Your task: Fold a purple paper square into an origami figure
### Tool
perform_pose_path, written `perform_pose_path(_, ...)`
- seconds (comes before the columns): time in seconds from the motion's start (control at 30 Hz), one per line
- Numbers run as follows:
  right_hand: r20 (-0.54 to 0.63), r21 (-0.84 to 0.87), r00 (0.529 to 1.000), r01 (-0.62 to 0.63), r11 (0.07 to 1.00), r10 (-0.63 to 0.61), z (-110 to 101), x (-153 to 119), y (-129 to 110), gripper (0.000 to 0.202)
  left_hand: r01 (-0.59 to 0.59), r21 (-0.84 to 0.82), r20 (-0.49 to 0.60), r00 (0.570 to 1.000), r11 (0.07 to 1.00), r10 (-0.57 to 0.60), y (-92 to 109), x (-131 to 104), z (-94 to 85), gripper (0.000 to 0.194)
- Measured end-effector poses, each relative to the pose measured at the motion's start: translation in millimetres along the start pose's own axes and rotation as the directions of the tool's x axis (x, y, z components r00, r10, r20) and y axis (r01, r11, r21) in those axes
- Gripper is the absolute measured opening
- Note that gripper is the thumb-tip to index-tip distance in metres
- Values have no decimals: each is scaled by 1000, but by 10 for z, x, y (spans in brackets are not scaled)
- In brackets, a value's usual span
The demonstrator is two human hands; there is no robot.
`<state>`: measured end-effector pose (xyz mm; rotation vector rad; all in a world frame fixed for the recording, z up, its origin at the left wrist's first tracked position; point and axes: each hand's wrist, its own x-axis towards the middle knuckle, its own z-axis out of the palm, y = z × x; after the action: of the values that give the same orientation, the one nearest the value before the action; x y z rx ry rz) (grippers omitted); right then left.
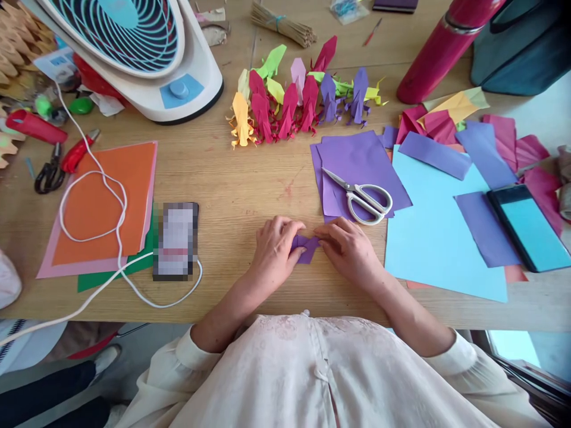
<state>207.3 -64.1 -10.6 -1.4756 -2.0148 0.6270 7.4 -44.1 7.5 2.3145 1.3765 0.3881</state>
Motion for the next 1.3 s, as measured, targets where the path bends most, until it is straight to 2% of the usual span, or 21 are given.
perform_pose_path(0.07, 12, -15, 1000, 12, 1000, -11, 2, 12, 6, 23, -13, 9, -8, 1000, 1000, 13, 3, -6, -6, 33)
perform_pose_path(0.17, 38, -32, 999, 31, 999, -29, 2, 23, 14, 21, -42, -52, 30, 999, 998, 44, -2, -13, 16, 11)
perform_pose_path(0.2, 43, -32, 999, 32, 999, -31, 2, 25, 17, 20, -41, -95, 37, 998, 995, 45, -5, -15, 29, 9)
perform_pose_path(0.33, 50, -31, 998, 33, 999, -32, 3, 17, 27, 18, -33, -204, 24, 999, 978, 39, -7, -40, 84, 15)
perform_pose_path(0.57, 44, -60, 988, 154, 986, -151, -16, -40, 10, 23, -145, -64, -26, 989, 987, 143, 4, -142, 128, 19)
perform_pose_path(0.73, 120, -79, 967, 237, 968, -226, -60, -80, -2, 24, -197, 10, -17, 980, 980, 197, -8, -179, 134, 20)
perform_pose_path(1.07, 130, -8, 969, 211, 977, -208, -103, -43, 3, 21, -130, -37, -63, 990, 991, 128, 21, -178, 166, 16)
perform_pose_path(1.3, 117, -15, 964, 241, 970, -238, -63, -36, 30, 17, -148, -68, -97, 985, 987, 141, 29, -153, 198, 14)
